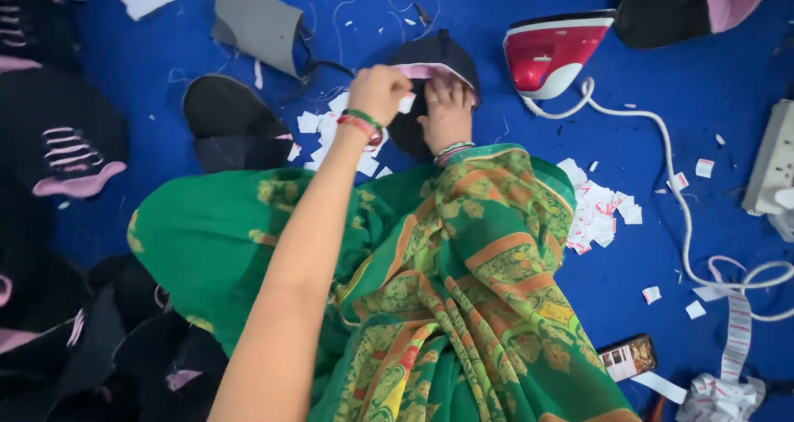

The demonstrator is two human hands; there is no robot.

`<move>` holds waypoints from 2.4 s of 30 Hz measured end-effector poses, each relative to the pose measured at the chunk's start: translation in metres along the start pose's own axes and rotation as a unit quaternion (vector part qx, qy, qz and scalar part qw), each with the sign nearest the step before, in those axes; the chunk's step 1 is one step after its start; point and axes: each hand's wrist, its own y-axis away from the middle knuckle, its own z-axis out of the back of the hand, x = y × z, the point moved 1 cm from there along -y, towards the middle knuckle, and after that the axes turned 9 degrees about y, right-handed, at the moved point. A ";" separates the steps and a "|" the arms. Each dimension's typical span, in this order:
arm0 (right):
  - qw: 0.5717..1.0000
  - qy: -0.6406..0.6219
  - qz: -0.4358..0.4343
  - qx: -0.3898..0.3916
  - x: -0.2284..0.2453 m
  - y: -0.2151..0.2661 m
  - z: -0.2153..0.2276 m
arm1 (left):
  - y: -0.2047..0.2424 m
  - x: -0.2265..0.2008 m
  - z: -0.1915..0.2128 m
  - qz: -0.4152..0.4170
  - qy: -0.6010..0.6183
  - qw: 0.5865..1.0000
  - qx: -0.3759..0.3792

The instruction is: Ironing labels and reinforcing materials onto shoe upper components.

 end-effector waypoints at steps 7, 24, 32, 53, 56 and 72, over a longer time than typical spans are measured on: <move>0.994 0.077 0.021 -0.078 0.005 0.016 -0.021 | -0.068 0.000 -0.065 -0.063 0.037 0.990 -0.118; 0.999 -0.005 -0.040 0.017 0.001 -0.002 0.014 | -0.068 0.007 -0.061 -0.023 0.099 0.991 -0.086; 0.998 -0.045 -0.048 -0.009 0.001 0.007 0.005 | -0.065 0.016 -0.073 -0.059 0.055 0.992 -0.098; 0.997 -0.034 -0.055 -0.049 0.003 -0.001 0.010 | 0.013 0.031 -0.078 -0.189 -0.190 0.956 -0.117; 0.997 -0.033 -0.038 -0.067 -0.001 -0.007 0.010 | 0.001 0.032 -0.076 -0.154 -0.179 0.969 -0.075; 0.999 -0.039 -0.027 0.010 -0.021 -0.030 0.015 | -0.012 0.030 -0.081 -0.169 -0.206 0.961 -0.068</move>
